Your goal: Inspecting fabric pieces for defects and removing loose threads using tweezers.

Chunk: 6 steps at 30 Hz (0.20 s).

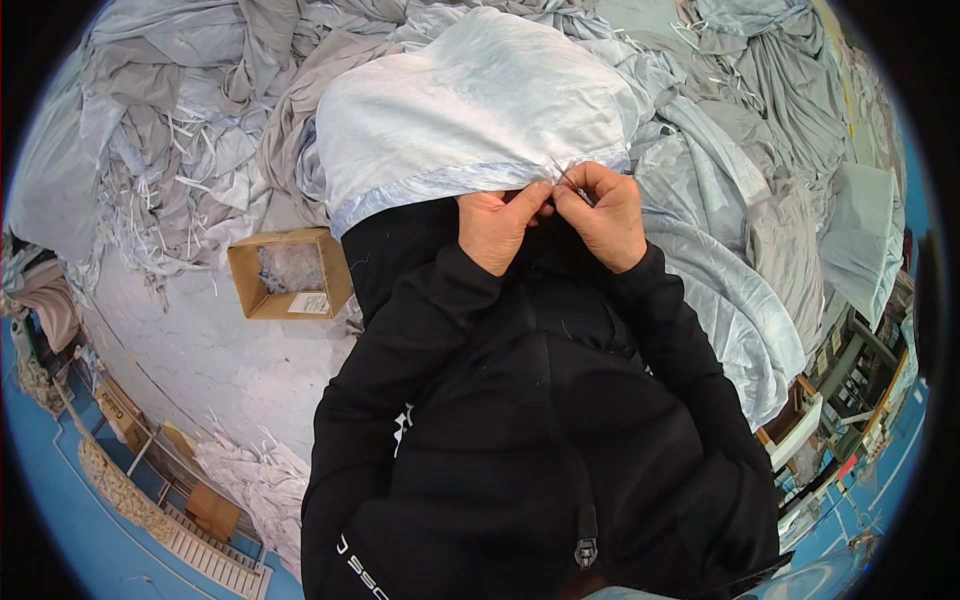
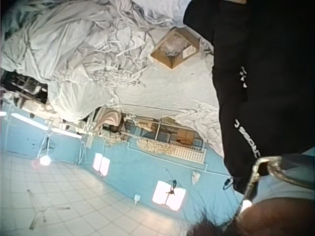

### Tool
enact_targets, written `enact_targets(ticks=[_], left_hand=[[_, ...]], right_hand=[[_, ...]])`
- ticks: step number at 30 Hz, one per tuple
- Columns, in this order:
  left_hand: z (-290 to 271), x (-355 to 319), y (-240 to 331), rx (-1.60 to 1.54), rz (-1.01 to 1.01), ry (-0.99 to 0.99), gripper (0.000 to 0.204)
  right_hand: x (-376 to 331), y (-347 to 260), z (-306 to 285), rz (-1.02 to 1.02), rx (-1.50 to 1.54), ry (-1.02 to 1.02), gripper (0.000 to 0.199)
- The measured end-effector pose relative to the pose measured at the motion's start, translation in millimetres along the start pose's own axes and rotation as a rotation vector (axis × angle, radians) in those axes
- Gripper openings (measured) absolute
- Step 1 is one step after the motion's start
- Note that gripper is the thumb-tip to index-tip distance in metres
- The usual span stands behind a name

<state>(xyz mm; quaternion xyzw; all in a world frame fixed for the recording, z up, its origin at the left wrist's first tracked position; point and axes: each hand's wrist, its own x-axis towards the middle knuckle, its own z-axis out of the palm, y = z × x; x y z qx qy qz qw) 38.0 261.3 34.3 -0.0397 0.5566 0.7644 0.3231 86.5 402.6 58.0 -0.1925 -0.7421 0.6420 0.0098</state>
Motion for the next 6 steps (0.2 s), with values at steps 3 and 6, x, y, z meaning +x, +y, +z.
enact_targets(ticks=[3,6], left_hand=[[2.2,-0.3,-0.7,-0.01,0.002,0.024,0.011],[2.7,-0.2,-1.7,0.018,0.035,0.024,0.013]], right_hand=[[0.1,3.6,-3.5,0.038,0.158,-0.037,0.008],[-0.4,7.0,-11.0,0.308,0.333,-0.087,0.011]])
